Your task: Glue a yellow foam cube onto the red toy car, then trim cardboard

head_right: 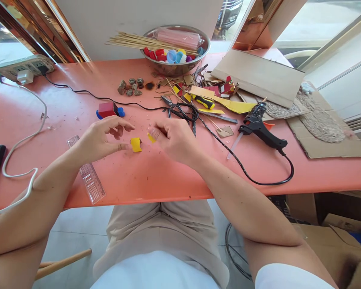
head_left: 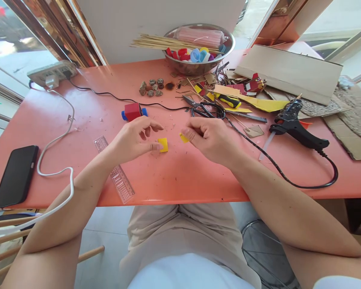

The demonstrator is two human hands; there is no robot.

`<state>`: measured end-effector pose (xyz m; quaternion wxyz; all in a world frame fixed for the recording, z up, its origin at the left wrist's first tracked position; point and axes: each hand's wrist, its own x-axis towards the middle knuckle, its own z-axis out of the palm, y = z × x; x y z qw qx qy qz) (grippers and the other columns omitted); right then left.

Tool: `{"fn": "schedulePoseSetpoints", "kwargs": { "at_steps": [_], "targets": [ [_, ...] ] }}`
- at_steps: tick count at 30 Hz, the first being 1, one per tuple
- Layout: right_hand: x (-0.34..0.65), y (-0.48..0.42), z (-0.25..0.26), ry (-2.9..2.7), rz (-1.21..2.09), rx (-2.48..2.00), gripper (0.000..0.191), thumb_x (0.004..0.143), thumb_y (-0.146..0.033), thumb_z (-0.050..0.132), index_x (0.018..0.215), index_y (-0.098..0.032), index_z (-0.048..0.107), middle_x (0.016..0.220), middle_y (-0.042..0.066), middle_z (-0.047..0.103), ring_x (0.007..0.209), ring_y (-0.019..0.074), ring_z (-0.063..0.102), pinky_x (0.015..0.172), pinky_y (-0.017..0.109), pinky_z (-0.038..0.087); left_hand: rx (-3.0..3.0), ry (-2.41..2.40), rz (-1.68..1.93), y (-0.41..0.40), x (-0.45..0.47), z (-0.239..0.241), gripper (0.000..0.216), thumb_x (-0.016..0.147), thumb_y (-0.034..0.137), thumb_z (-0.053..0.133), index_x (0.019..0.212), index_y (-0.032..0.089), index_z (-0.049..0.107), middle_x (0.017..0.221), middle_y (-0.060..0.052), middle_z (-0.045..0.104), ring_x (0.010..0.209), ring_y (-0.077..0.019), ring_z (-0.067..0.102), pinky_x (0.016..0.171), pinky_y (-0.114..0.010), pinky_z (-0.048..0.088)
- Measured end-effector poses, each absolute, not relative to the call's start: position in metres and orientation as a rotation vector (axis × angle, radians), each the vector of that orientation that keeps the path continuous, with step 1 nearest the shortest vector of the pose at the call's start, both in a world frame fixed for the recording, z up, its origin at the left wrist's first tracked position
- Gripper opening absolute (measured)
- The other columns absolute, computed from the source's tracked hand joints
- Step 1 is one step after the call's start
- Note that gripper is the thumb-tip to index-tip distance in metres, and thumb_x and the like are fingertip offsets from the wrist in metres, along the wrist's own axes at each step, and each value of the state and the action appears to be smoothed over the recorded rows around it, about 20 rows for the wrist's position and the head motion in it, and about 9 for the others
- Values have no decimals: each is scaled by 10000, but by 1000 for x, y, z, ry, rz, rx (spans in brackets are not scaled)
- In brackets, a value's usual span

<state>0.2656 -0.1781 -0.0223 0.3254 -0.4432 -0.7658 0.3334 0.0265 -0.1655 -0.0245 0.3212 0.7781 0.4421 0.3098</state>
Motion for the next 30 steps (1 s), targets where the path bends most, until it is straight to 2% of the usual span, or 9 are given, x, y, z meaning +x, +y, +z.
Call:
{"fn": "schedulePoseSetpoints", "kwargs": {
  "at_steps": [3, 6, 10, 12, 14, 17, 21, 26, 30],
  "targets": [
    [264, -177, -30, -2229, 814, -1280, 408, 972, -237, 586, 592, -226, 438, 526, -36, 441, 525, 117, 384, 566, 298, 261, 2090, 1133, 641, -163, 22, -26, 401, 650, 428, 907, 970, 223, 781, 907, -35, 744, 733, -178, 635, 711, -307, 550],
    [263, -180, -33, -2349, 653, -1391, 416, 989, -279, 632, 600, -230, 492, 552, 8, 531, 548, 151, 451, 557, 310, 231, 2096, 1154, 563, -164, 25, -30, 333, 678, 381, 860, 960, 221, 786, 833, -18, 740, 687, -176, 629, 681, -297, 527],
    [264, -185, -29, -2410, 465, -1490, 238, 1001, -439, 689, 899, -224, 707, 686, 57, 692, 600, 198, 556, 538, 297, 225, 2033, 1161, 658, -166, 30, -34, 277, 727, 393, 818, 939, 214, 805, 843, -33, 781, 703, -182, 664, 692, -298, 551],
    [265, -186, -27, -2359, 445, -1475, 270, 1015, -472, 677, 1064, -211, 728, 741, 64, 725, 643, 213, 603, 556, 293, 265, 1967, 1131, 736, -167, 32, -34, 297, 744, 428, 821, 950, 214, 823, 922, -55, 817, 764, -198, 702, 718, -304, 581],
    [265, -187, -27, -2277, 464, -1366, 251, 1024, -430, 672, 1137, -212, 726, 764, 45, 724, 676, 205, 623, 589, 290, 325, 1890, 1095, 801, -169, 35, -33, 323, 758, 460, 835, 971, 218, 841, 976, -69, 838, 829, -218, 736, 768, -323, 612],
    [264, -189, -27, -2163, 511, -1092, 156, 1019, -267, 642, 1143, -225, 726, 801, 14, 712, 708, 172, 624, 647, 279, 415, 1770, 1022, 850, -174, 39, -28, 335, 779, 462, 856, 1007, 217, 857, 958, -74, 851, 879, -235, 771, 827, -348, 641],
    [264, -192, -28, -2081, 531, -877, 247, 1008, -130, 561, 1128, -253, 739, 930, 29, 736, 749, 147, 629, 680, 270, 484, 1667, 920, 860, -178, 42, -22, 362, 782, 523, 890, 983, 223, 870, 929, -88, 854, 876, -241, 789, 816, -350, 656],
    [264, -193, -28, -2058, 598, -789, 253, 1006, -127, 591, 1131, -263, 763, 967, 38, 750, 742, 137, 637, 656, 259, 513, 1640, 887, 820, -181, 43, -15, 426, 792, 640, 866, 857, 218, 860, 841, -97, 830, 824, -246, 787, 768, -340, 653],
    [263, -193, -28, -2030, 627, -783, 168, 1023, -208, 640, 1101, -266, 776, 912, 34, 746, 722, 140, 629, 615, 256, 511, 1658, 877, 817, -183, 44, -14, 480, 824, 680, 817, 768, 203, 825, 805, -100, 818, 755, -241, 772, 725, -344, 649]
  ]
}}
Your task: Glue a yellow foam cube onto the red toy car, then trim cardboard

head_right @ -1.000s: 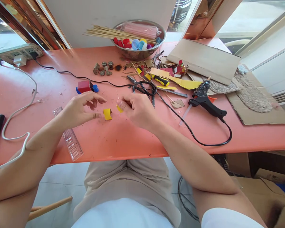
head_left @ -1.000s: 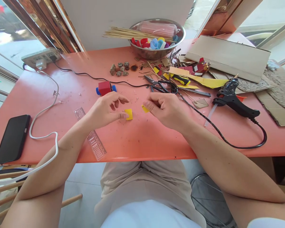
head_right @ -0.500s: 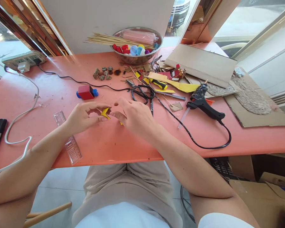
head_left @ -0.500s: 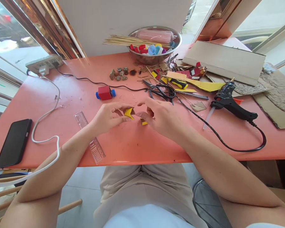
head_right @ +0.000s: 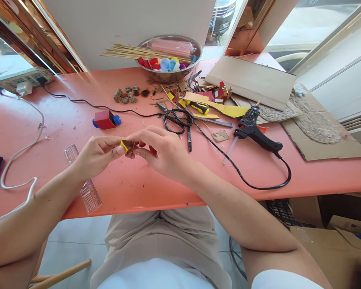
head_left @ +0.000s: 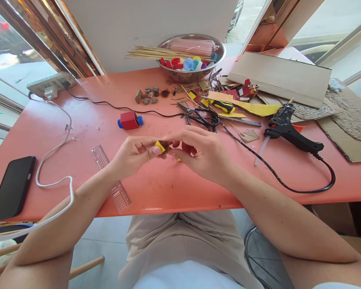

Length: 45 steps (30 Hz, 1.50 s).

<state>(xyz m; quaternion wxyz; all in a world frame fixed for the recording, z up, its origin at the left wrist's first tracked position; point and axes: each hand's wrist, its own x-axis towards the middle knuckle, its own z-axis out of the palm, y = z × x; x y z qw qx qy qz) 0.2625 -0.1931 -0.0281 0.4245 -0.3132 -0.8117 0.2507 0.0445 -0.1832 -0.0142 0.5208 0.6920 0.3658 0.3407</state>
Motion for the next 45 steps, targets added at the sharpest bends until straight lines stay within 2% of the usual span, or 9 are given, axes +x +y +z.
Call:
{"fn": "schedulePoseSetpoints", "kwargs": {
  "at_steps": [5, 13, 21, 25, 29, 33, 36, 39, 45],
  "targets": [
    [259, -196, -28, -2002, 643, -804, 130, 1022, -243, 664, 1074, -263, 781, 899, 28, 749, 712, 132, 622, 608, 252, 511, 1668, 884, 868, -186, 49, -16, 579, 845, 760, 743, 740, 192, 783, 673, -74, 755, 644, -215, 736, 642, -334, 636],
    [254, -199, -33, -1948, 703, -845, 123, 988, -232, 700, 1096, -239, 758, 901, 14, 762, 650, 110, 596, 608, 246, 507, 1674, 948, 929, -194, 54, -18, 607, 873, 792, 682, 686, 215, 713, 626, -53, 746, 561, -193, 710, 582, -314, 596],
    [251, -196, -38, -1911, 831, -825, 183, 992, -242, 686, 1144, -249, 788, 885, 23, 750, 738, 136, 649, 614, 245, 507, 1679, 965, 917, -202, 61, -22, 629, 919, 811, 593, 712, 222, 663, 674, -59, 777, 542, -170, 677, 575, -304, 580],
    [249, -195, -36, -1852, 900, -819, 174, 1006, -382, 711, 1058, -242, 802, 850, 20, 715, 700, 125, 619, 590, 247, 487, 1621, 906, 902, -202, 62, -22, 621, 920, 799, 606, 723, 214, 679, 674, -69, 769, 536, -169, 655, 556, -307, 573],
    [247, -196, -30, -1733, 1001, -793, 348, 943, -558, 778, 891, -214, 763, 789, 15, 663, 649, 119, 589, 542, 256, 466, 1574, 851, 887, -202, 61, -23, 616, 924, 790, 611, 740, 207, 690, 686, -90, 775, 585, -198, 684, 606, -337, 596],
    [246, -199, -24, -1605, 1245, -794, 406, 883, -589, 832, 864, -210, 687, 775, -12, 644, 554, 104, 599, 519, 277, 473, 1669, 791, 862, -201, 59, -25, 683, 944, 839, 498, 740, 210, 670, 788, -127, 811, 644, -217, 721, 656, -360, 613],
    [245, -200, -21, -1550, 1368, -783, 455, 854, -606, 850, 830, -216, 616, 719, -26, 636, 546, 120, 628, 527, 281, 481, 1781, 822, 851, -201, 59, -26, 637, 951, 819, 518, 771, 221, 644, 772, -103, 813, 592, -181, 698, 602, -309, 582],
    [246, -199, -20, -1571, 1452, -751, 486, 892, -655, 782, 827, -230, 557, 669, -21, 652, 567, 133, 640, 557, 277, 498, 1854, 873, 865, -201, 59, -28, 618, 989, 787, 481, 749, 231, 600, 709, -75, 793, 521, -146, 645, 544, -270, 527],
    [253, -195, -20, -1967, 1128, -800, 461, 1036, -564, 550, 732, -248, 407, 596, -56, 526, 546, 83, 420, 528, 228, 318, 1939, 886, 802, -202, 57, -23, 639, 1020, 778, 409, 698, 231, 485, 539, 15, 627, 432, -93, 491, 460, -216, 398]
  ]
}}
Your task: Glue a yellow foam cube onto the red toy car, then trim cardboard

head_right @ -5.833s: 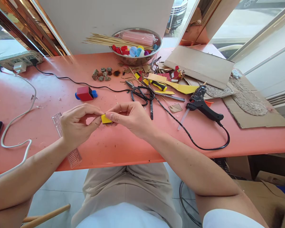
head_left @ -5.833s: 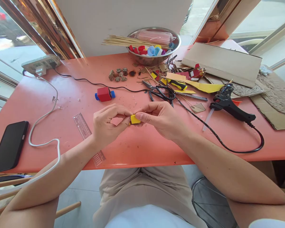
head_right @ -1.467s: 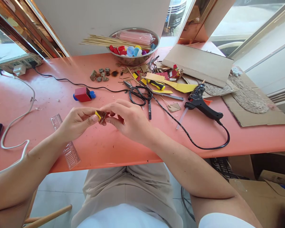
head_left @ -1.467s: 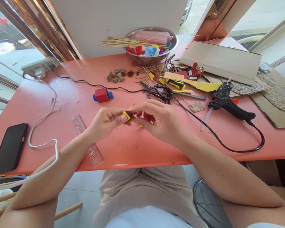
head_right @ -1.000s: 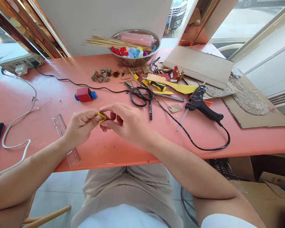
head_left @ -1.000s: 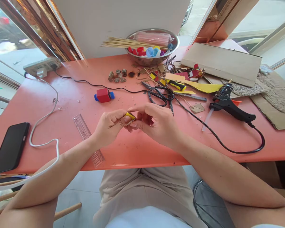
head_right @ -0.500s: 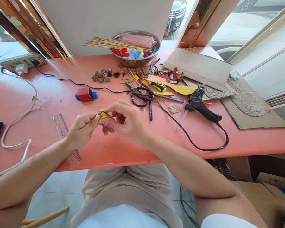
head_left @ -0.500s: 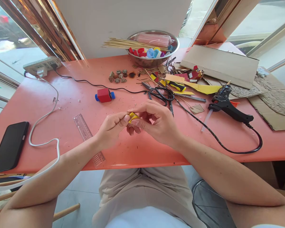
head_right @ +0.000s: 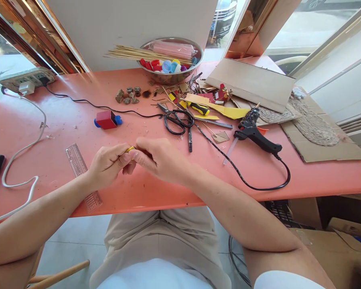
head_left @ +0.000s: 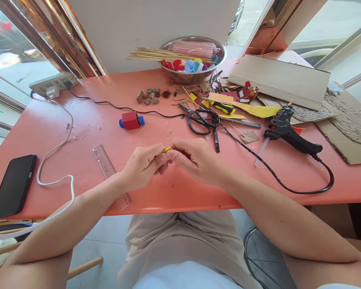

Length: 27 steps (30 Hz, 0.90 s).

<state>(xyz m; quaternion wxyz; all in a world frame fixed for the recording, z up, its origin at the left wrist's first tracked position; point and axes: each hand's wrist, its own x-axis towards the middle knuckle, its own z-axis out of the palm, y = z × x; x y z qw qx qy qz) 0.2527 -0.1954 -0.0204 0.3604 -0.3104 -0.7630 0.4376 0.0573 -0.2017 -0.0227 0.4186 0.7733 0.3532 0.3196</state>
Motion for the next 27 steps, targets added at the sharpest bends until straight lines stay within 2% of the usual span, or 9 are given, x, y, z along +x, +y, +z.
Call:
{"fn": "schedulePoseSetpoints", "kwargs": {
  "at_steps": [2, 5, 10, 13, 15, 19, 22, 25, 27],
  "targets": [
    [252, -197, -21, -2026, 1134, -742, 404, 1053, -453, 458, 716, -252, 366, 594, -57, 495, 554, 81, 404, 536, 225, 314, 1917, 841, 787, -202, 57, -22, 639, 1014, 786, 418, 690, 236, 456, 487, 45, 527, 415, -85, 425, 446, -218, 362],
    [248, -201, -23, -2003, 1119, -735, 321, 994, -326, 425, 696, -259, 326, 578, -79, 357, 536, 77, 327, 524, 226, 281, 1801, 752, 779, -204, 58, -25, 617, 1009, 770, 464, 694, 241, 445, 472, 79, 407, 402, -77, 334, 421, -224, 312],
    [243, -201, -28, -1892, 1104, -789, 336, 984, -328, 423, 671, -262, 321, 580, -86, 278, 538, 78, 297, 532, 236, 270, 1698, 752, 864, -204, 63, -30, 612, 992, 772, 507, 688, 247, 422, 498, 79, 382, 415, -77, 323, 407, -226, 288],
    [244, -199, -28, -1893, 1173, -743, 442, 1053, -505, 435, 698, -242, 419, 587, -82, 339, 538, 80, 327, 532, 235, 291, 1796, 742, 871, -202, 62, -28, 610, 1014, 750, 484, 682, 241, 428, 488, 73, 404, 415, -75, 334, 419, -225, 294],
    [245, -200, -27, -1927, 1201, -722, 531, 1072, -623, 422, 737, -219, 503, 608, -59, 455, 552, 84, 390, 547, 231, 331, 1861, 703, 872, -201, 61, -26, 603, 1038, 725, 451, 683, 238, 430, 489, 74, 400, 407, -70, 320, 411, -220, 282],
    [242, -203, -25, -1932, 1247, -710, 619, 1068, -693, 411, 760, -191, 601, 672, 8, 662, 573, 94, 491, 560, 222, 390, 1996, 696, 888, -202, 57, -25, 620, 1061, 706, 397, 665, 232, 442, 488, 65, 413, 404, -69, 334, 408, -212, 279],
    [241, -204, -25, -1904, 1304, -686, 606, 1062, -651, 434, 732, -183, 632, 641, 12, 677, 551, 93, 500, 534, 216, 387, 1994, 705, 856, -204, 57, -26, 642, 1062, 716, 373, 656, 227, 461, 475, 61, 421, 397, -70, 352, 410, -209, 289],
    [241, -206, -25, -1913, 1299, -729, 521, 1054, -496, 443, 687, -180, 635, 616, 7, 684, 517, 86, 463, 511, 218, 364, 1935, 692, 804, -205, 59, -27, 669, 1039, 759, 373, 640, 227, 454, 467, 54, 428, 398, -75, 365, 405, -212, 294],
    [241, -207, -26, -1906, 1286, -765, 479, 1036, -415, 436, 662, -185, 629, 602, 8, 686, 536, 96, 508, 526, 221, 387, 1883, 683, 767, -204, 61, -28, 684, 1017, 790, 387, 636, 226, 454, 466, 47, 444, 402, -76, 377, 400, -211, 296]
  ]
}}
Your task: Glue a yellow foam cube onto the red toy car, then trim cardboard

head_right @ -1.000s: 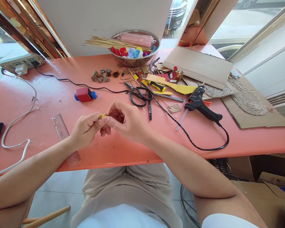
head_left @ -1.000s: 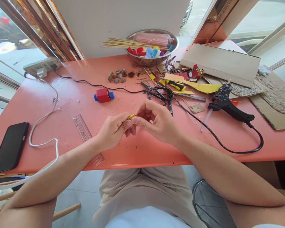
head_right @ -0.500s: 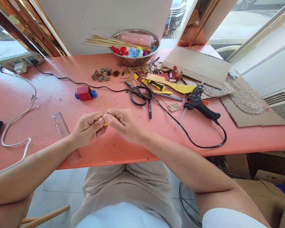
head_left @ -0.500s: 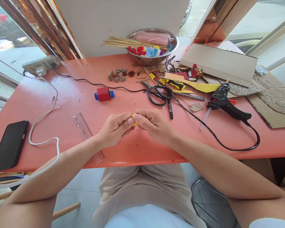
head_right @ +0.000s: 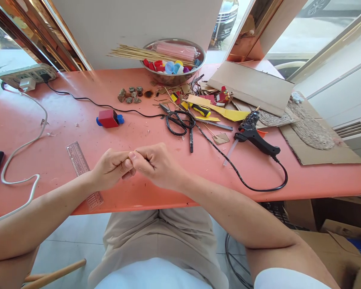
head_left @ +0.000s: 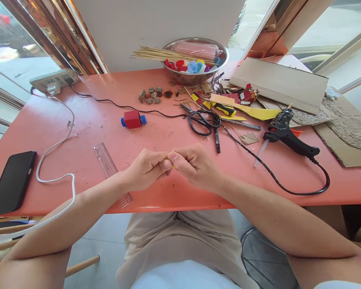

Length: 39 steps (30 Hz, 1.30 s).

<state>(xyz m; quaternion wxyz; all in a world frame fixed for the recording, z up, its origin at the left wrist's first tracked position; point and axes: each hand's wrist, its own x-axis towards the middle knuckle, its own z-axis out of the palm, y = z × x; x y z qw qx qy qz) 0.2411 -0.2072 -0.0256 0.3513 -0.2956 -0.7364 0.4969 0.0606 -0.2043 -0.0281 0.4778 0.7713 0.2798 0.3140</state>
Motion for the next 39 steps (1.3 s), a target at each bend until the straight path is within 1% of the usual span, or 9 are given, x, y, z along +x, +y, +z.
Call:
{"fn": "schedulePoseSetpoints", "kwargs": {
  "at_steps": [7, 13, 17, 20, 23, 26, 30, 36, 39],
  "targets": [
    [238, -209, -25, -1761, 1395, -637, 577, 1064, -687, 463, 725, -227, 544, 666, 5, 708, 716, 138, 701, 756, 265, 560, 1615, 686, 849, -201, 60, -26, 650, 977, 758, 560, 630, 211, 508, 434, 58, 448, 361, -73, 379, 384, -219, 326],
    [240, -210, -25, -1787, 1451, -570, 574, 1060, -704, 470, 752, -228, 560, 694, 12, 732, 726, 142, 726, 746, 265, 569, 1494, 593, 822, -204, 61, -28, 620, 963, 722, 627, 635, 208, 514, 450, 62, 440, 371, -77, 379, 387, -228, 353],
    [244, -202, -26, -1745, 1537, -542, 627, 1018, -759, 502, 705, -220, 567, 581, -14, 636, 612, 126, 634, 636, 258, 508, 1461, 581, 797, -202, 64, -32, 665, 932, 785, 612, 635, 193, 554, 487, 25, 529, 417, -101, 483, 481, -264, 462],
    [250, -193, -22, -1856, 1484, -557, 659, 986, -802, 521, 699, -211, 571, 545, -56, 509, 525, 84, 458, 533, 240, 369, 1320, 618, 772, -195, 61, -30, 675, 885, 838, 617, 679, 196, 584, 578, -15, 627, 494, -149, 603, 505, -286, 526],
    [255, -187, -17, -1885, 1504, -574, 657, 959, -797, 584, 668, -211, 537, 542, -86, 383, 494, 63, 300, 483, 251, 250, 1266, 678, 875, -191, 56, -25, 538, 841, 719, 785, 847, 197, 654, 686, 4, 678, 562, -136, 650, 522, -247, 560],
    [254, -185, -16, -1734, 1705, -517, 634, 936, -748, 672, 638, -228, 466, 521, -93, 372, 477, 62, 299, 475, 258, 250, 1377, 649, 987, -190, 54, -22, 472, 802, 597, 889, 985, 188, 743, 830, -14, 721, 610, -106, 651, 541, -216, 581],
    [251, -185, -22, -1646, 1821, -480, 597, 930, -740, 690, 700, -219, 514, 520, -100, 396, 456, 63, 311, 467, 252, 268, 1472, 706, 1067, -190, 55, -25, 402, 746, 512, 953, 936, 182, 825, 911, -61, 751, 694, -130, 674, 536, -214, 588],
    [256, -190, -29, -1822, 1030, -831, 446, 971, -650, 699, 1079, -231, 594, 794, -42, 577, 601, 87, 467, 558, 234, 389, 1588, 908, 1288, -185, 53, -30, 380, 646, 503, 1008, 857, 226, 856, 869, -40, 733, 730, -136, 678, 620, -226, 605],
    [258, -193, -26, -1882, 842, -812, 360, 1009, -580, 679, 1132, -245, 633, 969, 9, 630, 654, 91, 502, 588, 240, 437, 1587, 907, 1296, -184, 53, -29, 409, 625, 548, 1007, 816, 224, 846, 851, -39, 734, 745, -145, 692, 643, -232, 611]
  ]
}}
